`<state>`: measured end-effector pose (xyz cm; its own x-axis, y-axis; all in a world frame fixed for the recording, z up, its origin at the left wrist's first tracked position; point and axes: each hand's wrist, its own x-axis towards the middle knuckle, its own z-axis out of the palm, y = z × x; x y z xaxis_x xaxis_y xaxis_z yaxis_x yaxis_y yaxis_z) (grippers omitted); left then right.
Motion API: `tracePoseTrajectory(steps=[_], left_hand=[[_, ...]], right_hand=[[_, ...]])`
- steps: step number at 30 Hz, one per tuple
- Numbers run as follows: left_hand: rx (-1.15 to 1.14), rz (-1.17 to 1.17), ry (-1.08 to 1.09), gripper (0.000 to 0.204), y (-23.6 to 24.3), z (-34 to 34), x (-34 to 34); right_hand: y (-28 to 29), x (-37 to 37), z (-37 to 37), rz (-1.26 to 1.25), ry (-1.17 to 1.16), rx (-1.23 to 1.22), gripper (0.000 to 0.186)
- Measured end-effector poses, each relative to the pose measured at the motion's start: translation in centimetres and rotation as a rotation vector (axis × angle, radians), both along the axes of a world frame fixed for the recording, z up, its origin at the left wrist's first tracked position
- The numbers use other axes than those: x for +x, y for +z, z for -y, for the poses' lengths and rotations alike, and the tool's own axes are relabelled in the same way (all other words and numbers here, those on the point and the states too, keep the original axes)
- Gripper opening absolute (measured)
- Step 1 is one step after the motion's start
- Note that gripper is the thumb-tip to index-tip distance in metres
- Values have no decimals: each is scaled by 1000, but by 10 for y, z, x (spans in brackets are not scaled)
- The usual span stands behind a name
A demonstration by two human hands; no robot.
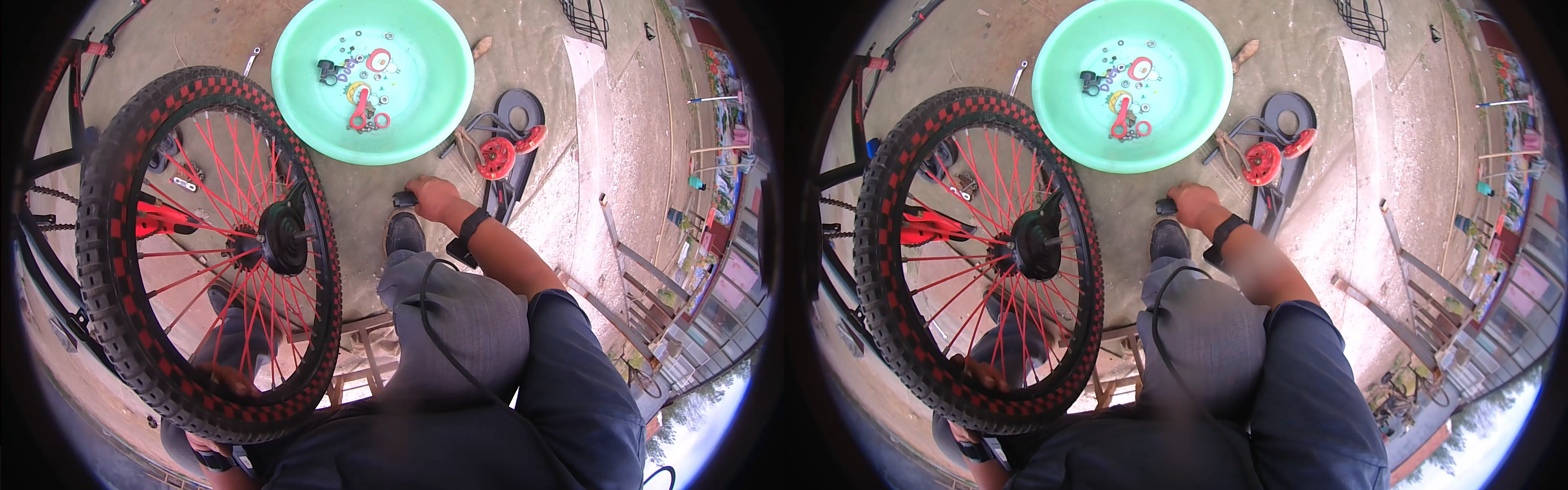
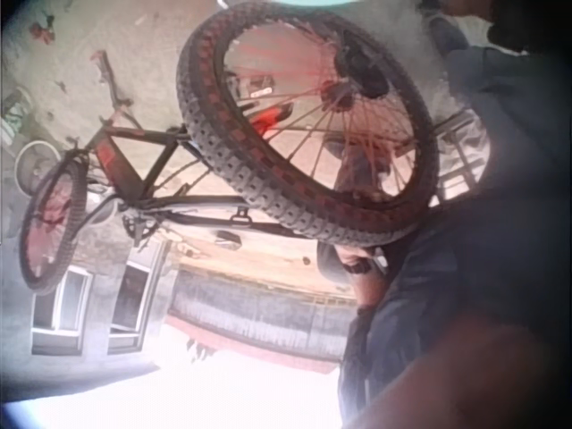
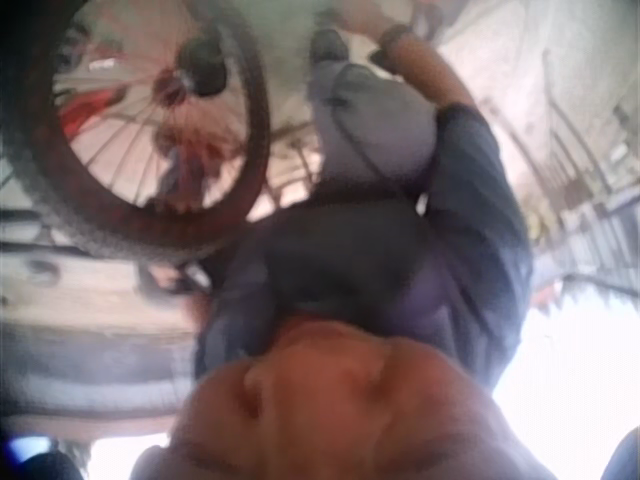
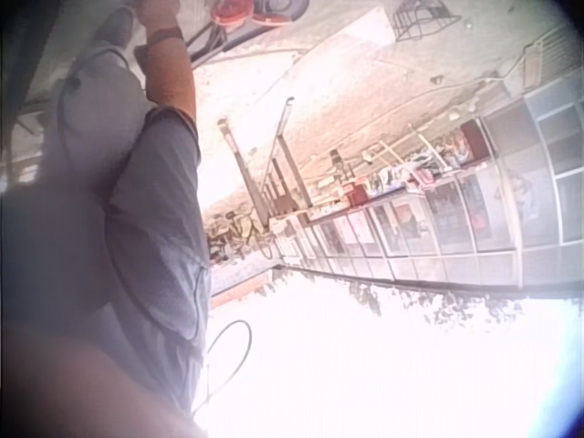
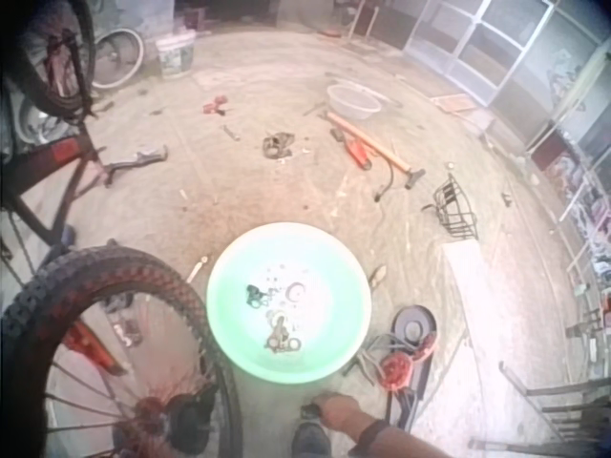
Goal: The person is repairing a bicycle wheel. They handle the wheel, pick up small parts from a green basin, and place them into a white bucket. They also pick up a small metal part and place it on the wheel hub.
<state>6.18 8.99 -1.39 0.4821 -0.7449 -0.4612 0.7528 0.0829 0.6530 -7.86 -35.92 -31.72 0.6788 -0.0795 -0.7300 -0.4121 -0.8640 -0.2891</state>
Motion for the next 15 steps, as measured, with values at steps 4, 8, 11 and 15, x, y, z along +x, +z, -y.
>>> tracePoseTrajectory(steps=[4,8,11,15], left_hand=[[157,163,19,53,9,11,-8],[185,192,18,47,12,19,-9],[203,206,-28,46,14,19,-5],[280,206,-75,41,16,15,-3]], right_hand=[[-1,1,-2,10,0,-34,46],[1,2,-5,42,-14,-71,33],[2,2,-6,61,-22,-86,29],[1,3,-8,65,-22,-111,27]])
